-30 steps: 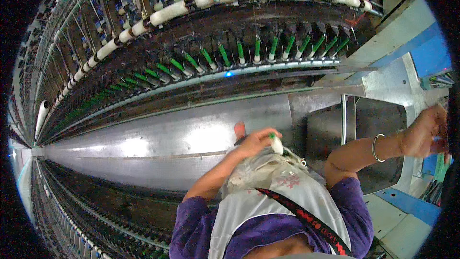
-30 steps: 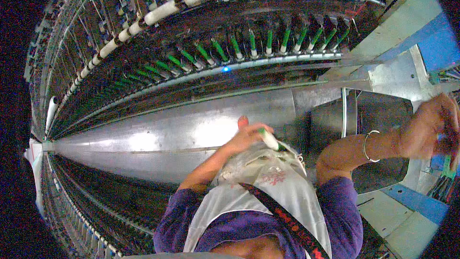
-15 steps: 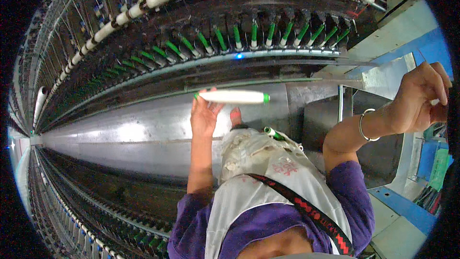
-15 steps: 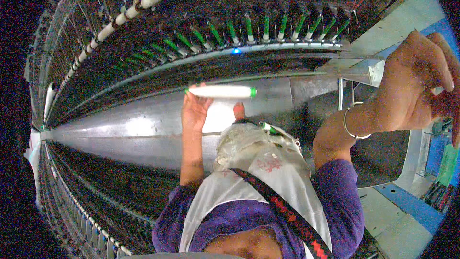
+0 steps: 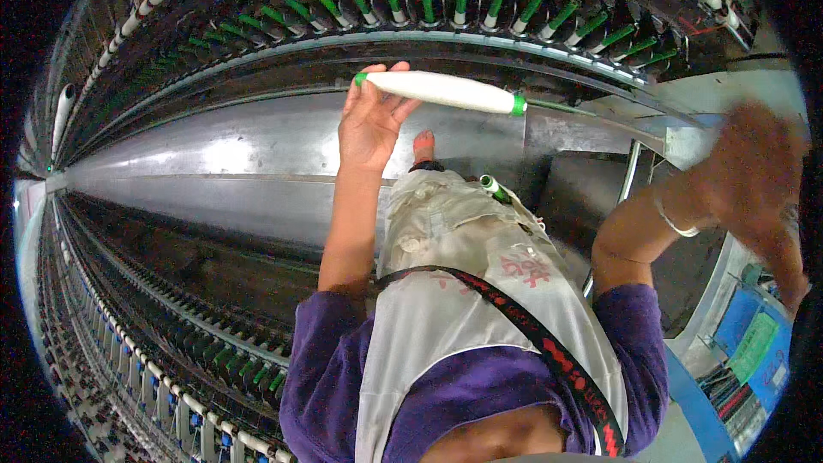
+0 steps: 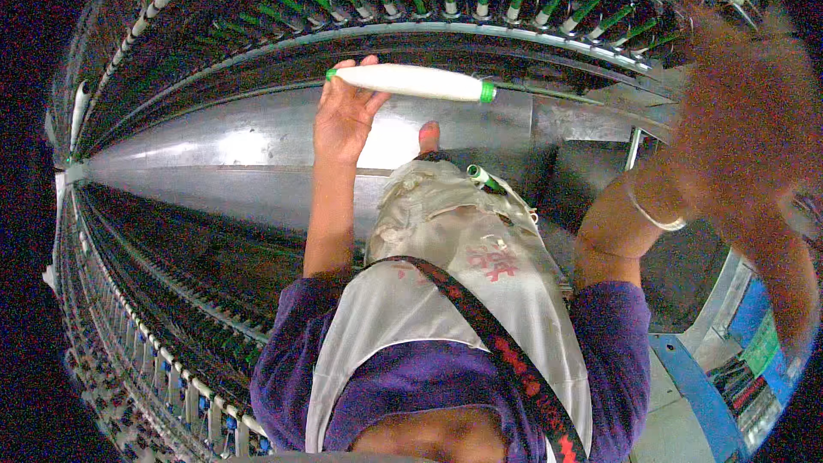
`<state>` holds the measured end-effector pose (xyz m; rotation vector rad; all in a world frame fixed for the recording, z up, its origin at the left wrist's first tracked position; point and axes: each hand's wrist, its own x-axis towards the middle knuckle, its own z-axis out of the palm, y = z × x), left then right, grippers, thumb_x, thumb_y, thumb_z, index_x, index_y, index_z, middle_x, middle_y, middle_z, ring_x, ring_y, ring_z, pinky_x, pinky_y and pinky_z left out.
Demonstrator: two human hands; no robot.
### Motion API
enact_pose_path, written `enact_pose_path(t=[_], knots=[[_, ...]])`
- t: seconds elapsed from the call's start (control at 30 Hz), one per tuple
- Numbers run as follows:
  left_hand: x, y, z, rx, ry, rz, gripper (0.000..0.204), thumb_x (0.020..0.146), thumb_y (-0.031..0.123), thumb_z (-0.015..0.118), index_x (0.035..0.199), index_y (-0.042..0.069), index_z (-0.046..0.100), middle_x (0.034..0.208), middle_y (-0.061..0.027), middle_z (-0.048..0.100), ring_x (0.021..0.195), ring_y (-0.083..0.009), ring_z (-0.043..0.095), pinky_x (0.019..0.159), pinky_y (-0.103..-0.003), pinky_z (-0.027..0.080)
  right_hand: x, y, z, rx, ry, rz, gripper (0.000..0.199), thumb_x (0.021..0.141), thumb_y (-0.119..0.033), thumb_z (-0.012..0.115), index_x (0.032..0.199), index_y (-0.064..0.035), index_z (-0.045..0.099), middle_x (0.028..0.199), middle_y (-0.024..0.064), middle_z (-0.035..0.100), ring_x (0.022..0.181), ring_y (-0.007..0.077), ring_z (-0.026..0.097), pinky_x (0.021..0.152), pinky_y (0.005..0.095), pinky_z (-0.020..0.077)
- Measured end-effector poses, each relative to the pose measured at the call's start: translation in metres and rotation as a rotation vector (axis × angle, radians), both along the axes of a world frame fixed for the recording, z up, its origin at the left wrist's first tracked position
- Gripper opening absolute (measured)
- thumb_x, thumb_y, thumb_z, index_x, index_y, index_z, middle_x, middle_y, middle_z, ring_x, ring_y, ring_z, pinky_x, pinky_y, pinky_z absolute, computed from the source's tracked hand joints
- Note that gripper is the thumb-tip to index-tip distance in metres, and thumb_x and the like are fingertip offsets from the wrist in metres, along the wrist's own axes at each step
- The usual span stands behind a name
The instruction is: The person removes full white thread spools from a textile machine and replaces them with empty purple spools. They then thread the yarn through guides and secure it to the machine.
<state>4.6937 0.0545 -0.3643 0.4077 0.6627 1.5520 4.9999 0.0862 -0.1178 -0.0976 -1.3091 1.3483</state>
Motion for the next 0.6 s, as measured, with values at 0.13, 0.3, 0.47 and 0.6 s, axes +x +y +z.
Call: enact_pose_path(t=[0.13, 0.3, 0.47, 0.6], knots=[[-0.002, -0.003, 0.004, 0.069, -0.036, -0.003, 0.036, 0.099, 0.027, 0.055, 0.128, 0.006, 0.052, 0.136, -0.0235, 0.053, 0.126, -0.0409, 0.052, 0.101, -0.055, 0.049, -0.013, 0.036, -0.125, 0.100, -0.966, -0.289, 0.069, 0.077, -0.032, 0.080, 0.134, -0.0030, 0.055, 0.133, 0.0109, 0.056, 0.118, 0.0223, 0.055, 0.100, 0.0358, 0.0441], [-0.003, -0.008, 0.006, 0.072, 0.012, 0.033, 0.036, 0.100, 0.028, 0.054, 0.128, 0.005, 0.052, 0.138, -0.0228, 0.052, 0.130, -0.0429, 0.048, 0.103, -0.055, 0.048, -0.013, 0.007, -0.244, -0.175, -0.745, -0.350, 0.042, 0.077, -0.015, 0.080, 0.117, -0.0066, 0.071, 0.117, 0.0074, 0.063, 0.110, 0.0176, 0.057, 0.093, 0.0308, 0.0442], [0.005, -0.004, 0.005, 0.139, 0.010, -0.015, 0.035, 0.100, 0.027, 0.054, 0.128, 0.007, 0.052, 0.137, -0.0224, 0.052, 0.130, -0.0435, 0.048, 0.101, -0.054, 0.051, -0.026, 0.000, -0.240, -0.064, -0.755, -0.575, 0.035, 0.077, -0.014, 0.080, 0.111, -0.0090, 0.074, 0.109, 0.0089, 0.066, 0.102, 0.0185, 0.060, 0.091, 0.0306, 0.0442], [0.019, -0.001, 0.003, 0.090, 0.072, 0.034, 0.036, 0.098, 0.029, 0.056, 0.126, 0.006, 0.051, 0.137, -0.0242, 0.052, 0.126, -0.0435, 0.051, 0.100, -0.054, 0.051, -0.041, 0.008, -0.228, 0.184, -0.765, -0.832, 0.018, 0.076, -0.009, 0.076, 0.094, -0.0087, 0.073, 0.105, 0.0066, 0.068, 0.098, 0.0232, 0.059, 0.091, 0.0364, 0.0437]])
